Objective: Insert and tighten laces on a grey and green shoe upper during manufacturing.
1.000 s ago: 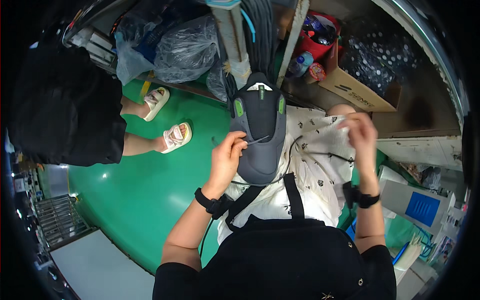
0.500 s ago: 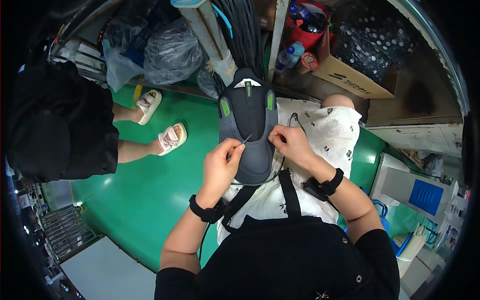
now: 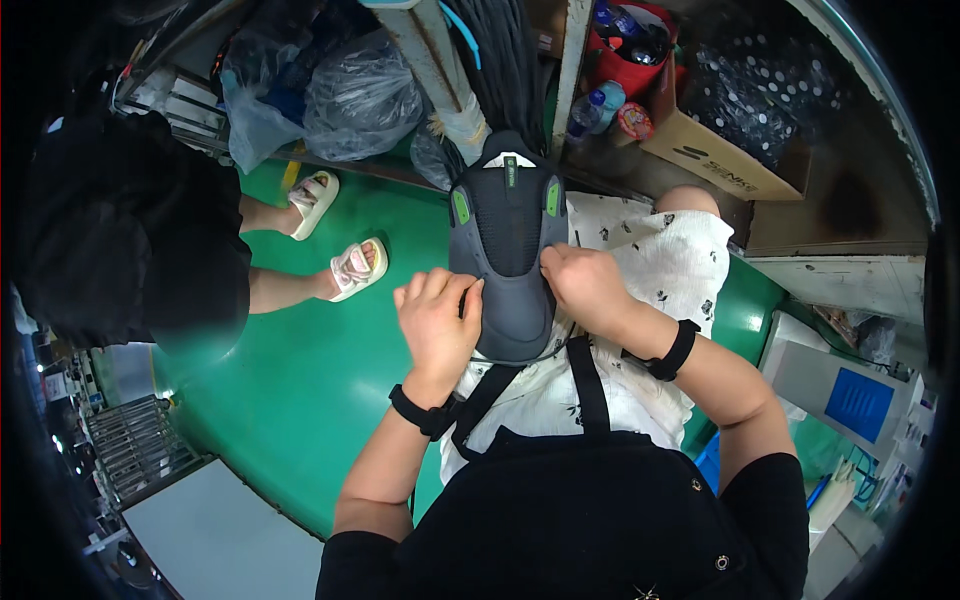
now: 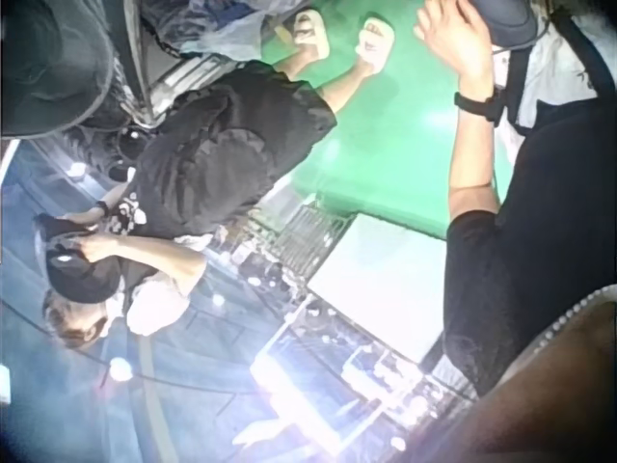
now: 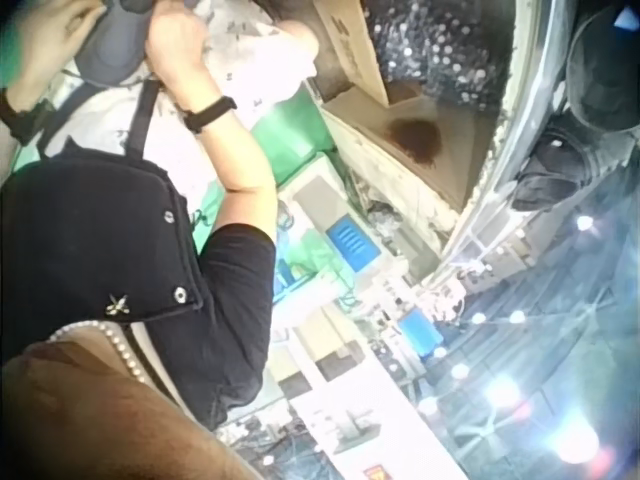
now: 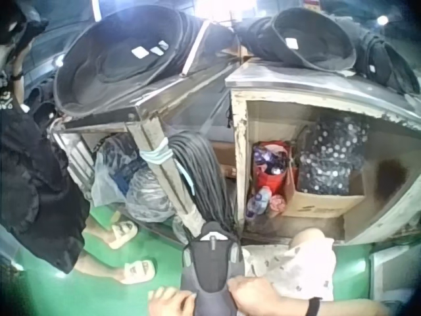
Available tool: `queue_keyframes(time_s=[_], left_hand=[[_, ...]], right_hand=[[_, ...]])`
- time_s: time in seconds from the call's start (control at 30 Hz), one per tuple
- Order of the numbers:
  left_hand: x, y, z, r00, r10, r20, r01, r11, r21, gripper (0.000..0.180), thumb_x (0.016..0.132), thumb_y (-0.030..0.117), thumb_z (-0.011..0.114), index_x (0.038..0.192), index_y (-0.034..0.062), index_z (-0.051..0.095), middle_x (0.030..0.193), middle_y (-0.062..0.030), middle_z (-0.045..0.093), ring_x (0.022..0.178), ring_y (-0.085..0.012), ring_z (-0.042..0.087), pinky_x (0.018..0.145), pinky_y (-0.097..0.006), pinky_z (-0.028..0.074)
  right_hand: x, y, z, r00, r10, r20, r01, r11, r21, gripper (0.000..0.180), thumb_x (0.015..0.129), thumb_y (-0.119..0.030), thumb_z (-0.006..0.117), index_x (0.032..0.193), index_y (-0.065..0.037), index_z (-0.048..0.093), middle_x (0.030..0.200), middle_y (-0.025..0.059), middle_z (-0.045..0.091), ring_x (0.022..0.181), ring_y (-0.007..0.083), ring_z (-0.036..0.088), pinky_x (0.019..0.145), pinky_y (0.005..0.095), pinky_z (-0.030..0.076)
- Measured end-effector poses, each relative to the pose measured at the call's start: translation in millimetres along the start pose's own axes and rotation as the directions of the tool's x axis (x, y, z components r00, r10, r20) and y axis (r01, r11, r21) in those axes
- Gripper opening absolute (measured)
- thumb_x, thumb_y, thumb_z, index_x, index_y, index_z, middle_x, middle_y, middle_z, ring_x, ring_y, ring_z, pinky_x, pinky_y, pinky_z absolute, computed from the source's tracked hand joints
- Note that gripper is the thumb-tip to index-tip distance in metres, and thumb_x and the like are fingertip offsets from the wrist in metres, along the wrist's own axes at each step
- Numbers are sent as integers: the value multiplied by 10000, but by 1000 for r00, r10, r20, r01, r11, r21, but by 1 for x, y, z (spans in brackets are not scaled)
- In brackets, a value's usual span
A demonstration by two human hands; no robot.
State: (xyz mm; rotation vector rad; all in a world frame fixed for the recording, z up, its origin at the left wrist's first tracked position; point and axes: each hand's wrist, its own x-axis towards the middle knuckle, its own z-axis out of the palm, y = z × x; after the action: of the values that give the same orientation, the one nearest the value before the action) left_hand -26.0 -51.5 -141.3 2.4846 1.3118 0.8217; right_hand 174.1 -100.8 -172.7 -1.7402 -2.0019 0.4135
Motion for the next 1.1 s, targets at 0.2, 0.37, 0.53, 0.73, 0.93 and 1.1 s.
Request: queue_keyframes(time_s=[0.2, 0.37, 0.53, 0.73, 0.93, 1.1], left_hand=[[10, -1, 7, 982, -58, 182, 52, 998, 37, 92, 761, 137, 670, 692, 90, 631, 712, -36, 563, 733, -244, 537, 730, -382, 351], [41, -8, -10, 920, 157, 360, -197, 977, 76, 129, 714, 175, 713, 721, 73, 633, 831, -43, 575, 848, -234, 548, 774, -407, 363], [68, -11, -17, 708, 460, 535, -462, 876, -141, 284, 655, 161, 737, 901, 97, 610, 990, -33, 555, 909, -226, 539, 775, -369, 387], [81, -30, -10, 617, 532, 579, -575, 808, -129, 206, 663, 203, 729, 808, 107, 618, 800, -23, 506, 796, -213, 530, 711, -342, 370], [87, -36, -10, 689, 494, 531, -489, 857, -163, 178, 688, 231, 720, 735, 87, 626, 756, -42, 503, 764, -220, 538, 687, -344, 359], [93, -45, -6, 688, 428, 586, -320, 904, -285, 157, 720, 190, 711, 739, 56, 630, 754, -73, 499, 763, -252, 534, 676, -373, 368]], right_hand=[[2, 14, -3, 986, -167, -9, 165, 977, -133, 67, 726, -74, 552, 787, -48, 545, 731, 81, 563, 688, 248, 618, 577, 342, 508], [13, 21, -23, 961, -255, 111, 272, 943, -192, 125, 700, -106, 608, 810, -69, 562, 790, 54, 572, 822, 211, 606, 616, 326, 507], [39, 28, -41, 840, -532, 110, 539, 840, -56, 347, 590, -169, 745, 903, -81, 625, 896, 23, 573, 991, 200, 508, 709, 328, 500], [52, 28, -41, 851, -393, 347, 431, 902, -34, 280, 594, -248, 778, 757, -82, 622, 854, 2, 544, 918, 194, 523, 687, 330, 491], [65, 20, -51, 880, -275, 387, 307, 952, -20, 238, 622, -255, 776, 783, -104, 687, 799, -17, 543, 869, 185, 537, 667, 329, 493], [63, 12, -49, 893, -190, 408, 233, 971, -60, 192, 658, -245, 758, 739, -93, 673, 835, -9, 572, 922, 192, 542, 689, 339, 498]])
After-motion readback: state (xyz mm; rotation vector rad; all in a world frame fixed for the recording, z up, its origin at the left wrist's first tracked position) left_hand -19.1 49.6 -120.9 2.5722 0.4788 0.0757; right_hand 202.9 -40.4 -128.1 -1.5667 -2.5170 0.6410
